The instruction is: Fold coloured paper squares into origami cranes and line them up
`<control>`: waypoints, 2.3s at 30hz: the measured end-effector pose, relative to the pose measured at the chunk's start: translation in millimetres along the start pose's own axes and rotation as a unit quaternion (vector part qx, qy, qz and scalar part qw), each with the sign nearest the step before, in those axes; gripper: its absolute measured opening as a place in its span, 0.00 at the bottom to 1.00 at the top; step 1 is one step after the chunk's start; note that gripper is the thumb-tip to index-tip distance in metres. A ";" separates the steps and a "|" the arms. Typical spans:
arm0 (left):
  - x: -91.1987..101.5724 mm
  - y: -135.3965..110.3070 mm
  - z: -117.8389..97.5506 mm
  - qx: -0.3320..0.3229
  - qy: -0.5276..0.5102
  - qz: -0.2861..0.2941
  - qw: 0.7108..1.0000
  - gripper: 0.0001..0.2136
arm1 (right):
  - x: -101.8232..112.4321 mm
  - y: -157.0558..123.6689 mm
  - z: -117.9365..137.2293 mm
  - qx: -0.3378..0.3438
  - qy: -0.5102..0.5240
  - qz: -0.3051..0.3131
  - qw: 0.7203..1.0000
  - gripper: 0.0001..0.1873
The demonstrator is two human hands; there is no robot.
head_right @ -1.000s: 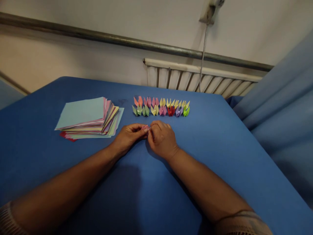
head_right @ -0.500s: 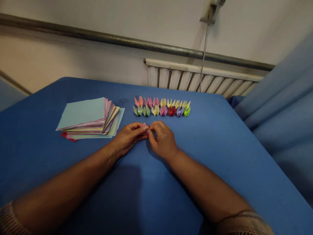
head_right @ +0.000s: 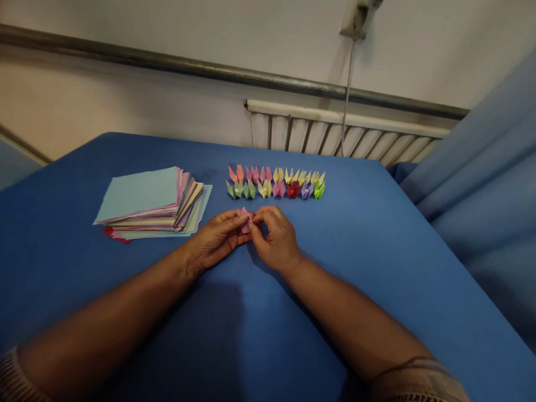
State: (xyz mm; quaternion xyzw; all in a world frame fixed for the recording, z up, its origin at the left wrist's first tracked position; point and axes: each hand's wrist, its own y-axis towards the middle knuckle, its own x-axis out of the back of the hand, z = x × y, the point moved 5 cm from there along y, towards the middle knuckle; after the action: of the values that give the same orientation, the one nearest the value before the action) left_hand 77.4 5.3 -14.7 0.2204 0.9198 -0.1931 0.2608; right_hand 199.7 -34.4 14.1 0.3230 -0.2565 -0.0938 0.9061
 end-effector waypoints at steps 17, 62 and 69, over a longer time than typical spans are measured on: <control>3.1 0.9 2.2 0.003 0.016 -0.012 1.000 0.09 | 2.3 -0.7 -2.9 0.002 0.024 -0.004 1.000 0.06; 7.6 4.2 -2.0 -0.066 0.162 -0.064 0.983 0.13 | -4.2 -3.3 -17.3 -0.045 -0.008 0.059 0.997 0.06; 8.9 4.4 -2.3 -0.072 0.168 -0.065 0.981 0.13 | -4.1 -3.2 -15.5 -0.036 -0.023 0.052 0.998 0.05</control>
State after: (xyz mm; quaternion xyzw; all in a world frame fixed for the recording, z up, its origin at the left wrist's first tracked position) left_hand 71.9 12.8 -19.0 0.1704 0.9744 -0.1027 0.1049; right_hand 204.4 -27.2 0.2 0.2742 -0.2904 -0.0628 0.9146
